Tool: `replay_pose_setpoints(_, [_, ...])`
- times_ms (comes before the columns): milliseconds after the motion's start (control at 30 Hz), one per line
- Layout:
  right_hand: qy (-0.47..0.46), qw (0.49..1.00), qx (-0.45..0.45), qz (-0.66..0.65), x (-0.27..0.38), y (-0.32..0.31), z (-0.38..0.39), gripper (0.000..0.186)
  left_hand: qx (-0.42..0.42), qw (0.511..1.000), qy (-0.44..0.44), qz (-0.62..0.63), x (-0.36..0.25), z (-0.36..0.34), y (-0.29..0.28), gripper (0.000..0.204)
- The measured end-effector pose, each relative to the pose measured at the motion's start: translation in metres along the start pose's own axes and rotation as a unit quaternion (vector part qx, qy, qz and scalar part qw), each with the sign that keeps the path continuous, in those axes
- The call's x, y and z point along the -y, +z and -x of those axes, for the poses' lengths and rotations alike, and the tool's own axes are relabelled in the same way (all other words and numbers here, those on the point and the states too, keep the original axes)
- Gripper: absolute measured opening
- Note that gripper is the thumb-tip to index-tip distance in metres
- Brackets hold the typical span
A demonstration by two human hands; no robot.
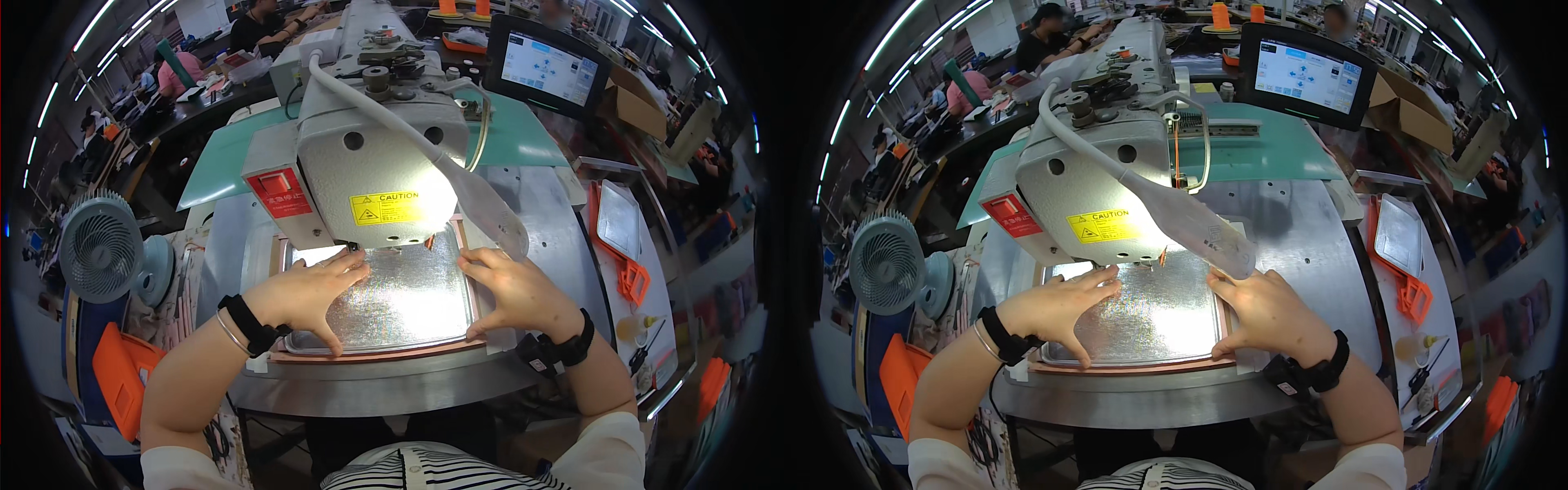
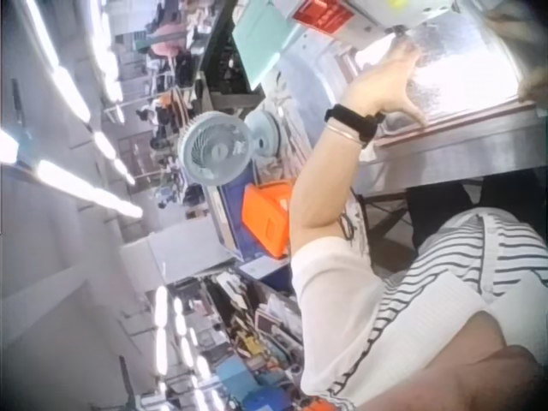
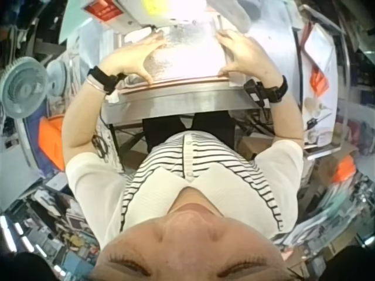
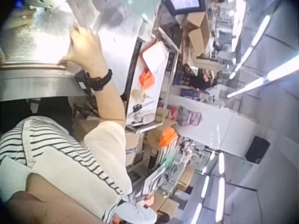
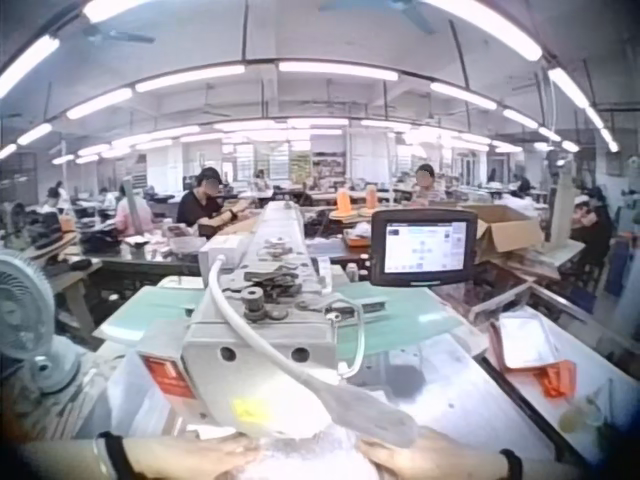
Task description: Use a specialized sewing machine to attach components and inspect a first aid kit bag.
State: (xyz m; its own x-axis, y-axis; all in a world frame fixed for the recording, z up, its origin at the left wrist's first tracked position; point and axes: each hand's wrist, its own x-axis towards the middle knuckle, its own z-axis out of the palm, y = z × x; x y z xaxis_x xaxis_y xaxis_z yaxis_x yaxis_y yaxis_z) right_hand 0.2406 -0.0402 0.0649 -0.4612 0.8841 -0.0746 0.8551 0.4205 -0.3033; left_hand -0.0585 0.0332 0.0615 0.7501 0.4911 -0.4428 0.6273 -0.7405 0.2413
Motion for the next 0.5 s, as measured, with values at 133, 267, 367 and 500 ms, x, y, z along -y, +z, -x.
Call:
replay_pose_setpoints(133, [0.002, 1.0, -0.002, 0.001, -0.0019, 0.0018, 0.001, 0.086, -0.006, 1.0, 0.005, -0.009, 0.0006, -0.0004, 0.0008, 0.121])
replay_pose_setpoints(267, [0.018, 1.0, 0.008, 0.011, 0.0002, -0.001, 0.0025, 0.088, -0.007, 1.0, 0.013, 0.01, 0.0005, -0.0023, 0.0009, 0.123])
replay_pose_setpoints(367, [0.01, 1.0, 0.001, 0.002, -0.0017, -0.0011, 0.0028, 0.089, -0.008, 1.0, 0.013, 0.01, -0.0009, -0.0033, 0.0007, 0.121])
replay_pose_setpoints(500, [0.017, 1.0, 0.012, -0.014, -0.0033, -0.0015, 0.0043, 0.089, -0.008, 1.0, 0.012, 0.007, -0.0037, -0.004, -0.0015, 0.12])
